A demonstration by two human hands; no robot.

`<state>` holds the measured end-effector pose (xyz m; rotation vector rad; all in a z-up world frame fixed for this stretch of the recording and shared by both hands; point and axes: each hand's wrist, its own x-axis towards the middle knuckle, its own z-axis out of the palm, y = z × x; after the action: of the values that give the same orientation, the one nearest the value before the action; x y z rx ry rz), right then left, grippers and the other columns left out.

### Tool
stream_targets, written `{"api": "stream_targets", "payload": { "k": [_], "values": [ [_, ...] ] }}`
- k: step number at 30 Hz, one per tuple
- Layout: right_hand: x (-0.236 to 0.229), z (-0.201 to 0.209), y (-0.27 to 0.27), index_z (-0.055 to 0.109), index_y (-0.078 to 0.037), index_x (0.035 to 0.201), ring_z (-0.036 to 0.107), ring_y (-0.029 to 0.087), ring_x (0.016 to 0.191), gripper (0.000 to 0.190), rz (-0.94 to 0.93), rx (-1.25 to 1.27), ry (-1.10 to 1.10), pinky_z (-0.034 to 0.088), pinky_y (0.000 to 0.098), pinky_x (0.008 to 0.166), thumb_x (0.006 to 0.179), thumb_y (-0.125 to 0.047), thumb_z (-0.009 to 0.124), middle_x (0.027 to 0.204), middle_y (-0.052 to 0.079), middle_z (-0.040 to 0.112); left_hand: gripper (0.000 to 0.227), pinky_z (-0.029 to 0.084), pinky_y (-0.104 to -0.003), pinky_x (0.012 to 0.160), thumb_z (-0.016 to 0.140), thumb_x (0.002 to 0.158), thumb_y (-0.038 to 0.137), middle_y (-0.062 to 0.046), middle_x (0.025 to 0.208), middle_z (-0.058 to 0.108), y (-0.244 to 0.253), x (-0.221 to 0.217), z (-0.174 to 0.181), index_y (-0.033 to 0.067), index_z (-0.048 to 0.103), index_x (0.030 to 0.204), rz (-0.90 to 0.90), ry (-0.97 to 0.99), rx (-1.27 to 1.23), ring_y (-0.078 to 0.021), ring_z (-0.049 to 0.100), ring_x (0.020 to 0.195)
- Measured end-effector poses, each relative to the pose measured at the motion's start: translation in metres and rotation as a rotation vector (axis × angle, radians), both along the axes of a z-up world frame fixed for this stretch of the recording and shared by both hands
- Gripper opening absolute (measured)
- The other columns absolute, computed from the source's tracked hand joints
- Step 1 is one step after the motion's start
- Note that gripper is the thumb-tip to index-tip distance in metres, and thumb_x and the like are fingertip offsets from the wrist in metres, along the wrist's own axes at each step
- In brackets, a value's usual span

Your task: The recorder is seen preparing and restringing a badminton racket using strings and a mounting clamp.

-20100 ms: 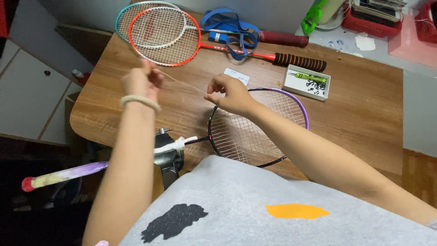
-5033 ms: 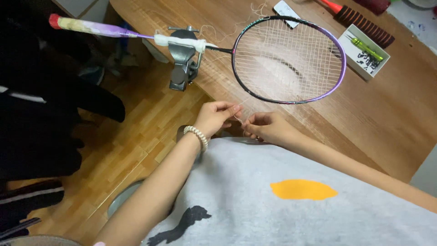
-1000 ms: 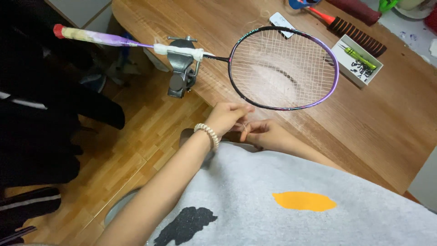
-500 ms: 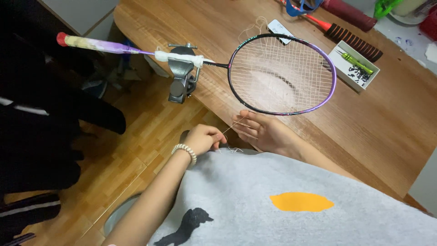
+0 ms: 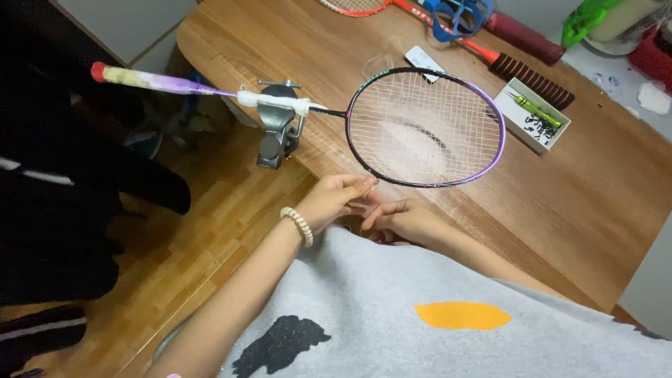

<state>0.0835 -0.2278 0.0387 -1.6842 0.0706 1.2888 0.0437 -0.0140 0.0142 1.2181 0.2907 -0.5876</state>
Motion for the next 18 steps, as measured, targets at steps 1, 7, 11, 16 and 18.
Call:
{"api": "stream_targets", "payload": {
  "k": [1, 7, 11, 16, 18],
  "values": [
    [0.000, 0.009, 0.004, 0.081, -0.005, 0.098, 0.063, 0.010, 0.068, 0.016, 0.075, -0.048, -0.028, 0.050, 0.0248, 0.058, 0.094, -0.014, 0.069, 0.082, 0.005, 0.073, 0.034, 0.058, -0.025, 0.081, 0.064, 0.103, 0.028, 0.000, 0.094, 0.074, 0.001, 0.001, -0.002, 0.0016, 0.069, 0.125, 0.004, 0.001, -0.129, -0.0093, 0.069, 0.085],
    [0.008, 0.032, 0.015, 0.068, -0.016, 0.125, 0.071, 0.009, 0.102, 0.034, -0.093, 0.140, 0.042, 0.057, 0.0264, 0.083, 0.095, -0.028, 0.060, 0.115, 0.000, 0.076, 0.025, 0.053, -0.024, 0.067, 0.063, 0.102, 0.021, 0.001, 0.074, 0.067, 0.022, -0.008, -0.039, 0.0013, 0.078, 0.106, -0.117, -0.021, 0.071, -0.0070, 0.058, 0.067],
    [0.003, 0.052, 0.025, 0.063, -0.024, 0.137, 0.057, 0.012, 0.116, 0.041, -0.291, 0.058, 0.258, 0.046, 0.0308, 0.097, 0.099, -0.038, 0.058, 0.126, -0.003, 0.067, 0.025, 0.052, -0.024, 0.065, 0.062, 0.101, 0.020, 0.001, 0.072, 0.068, 0.034, -0.031, -0.055, 0.0028, 0.079, 0.100, -0.148, -0.033, 0.272, -0.0070, 0.060, 0.066],
    [-0.001, 0.021, 0.018, 0.059, -0.018, 0.103, 0.058, 0.017, 0.129, 0.022, -0.441, 0.316, 0.439, 0.041, 0.0439, 0.113, 0.104, -0.039, 0.050, 0.128, -0.003, 0.070, 0.023, 0.049, -0.027, 0.062, 0.064, 0.098, 0.021, -0.001, 0.069, 0.069, 0.045, -0.052, -0.077, 0.0053, 0.081, 0.094, -0.148, -0.072, 0.557, -0.0091, 0.060, 0.064],
    [-0.001, 0.033, 0.028, 0.062, -0.017, 0.102, 0.059, 0.017, 0.127, 0.026, -0.411, 0.256, 0.423, 0.042, 0.0419, 0.112, 0.103, -0.039, 0.048, 0.125, -0.002, 0.070, 0.022, 0.051, -0.028, 0.062, 0.065, 0.097, 0.021, -0.003, 0.070, 0.071, 0.049, -0.053, -0.059, 0.0060, 0.081, 0.093, -0.159, -0.044, 0.632, -0.0106, 0.062, 0.064]
  ]
}}
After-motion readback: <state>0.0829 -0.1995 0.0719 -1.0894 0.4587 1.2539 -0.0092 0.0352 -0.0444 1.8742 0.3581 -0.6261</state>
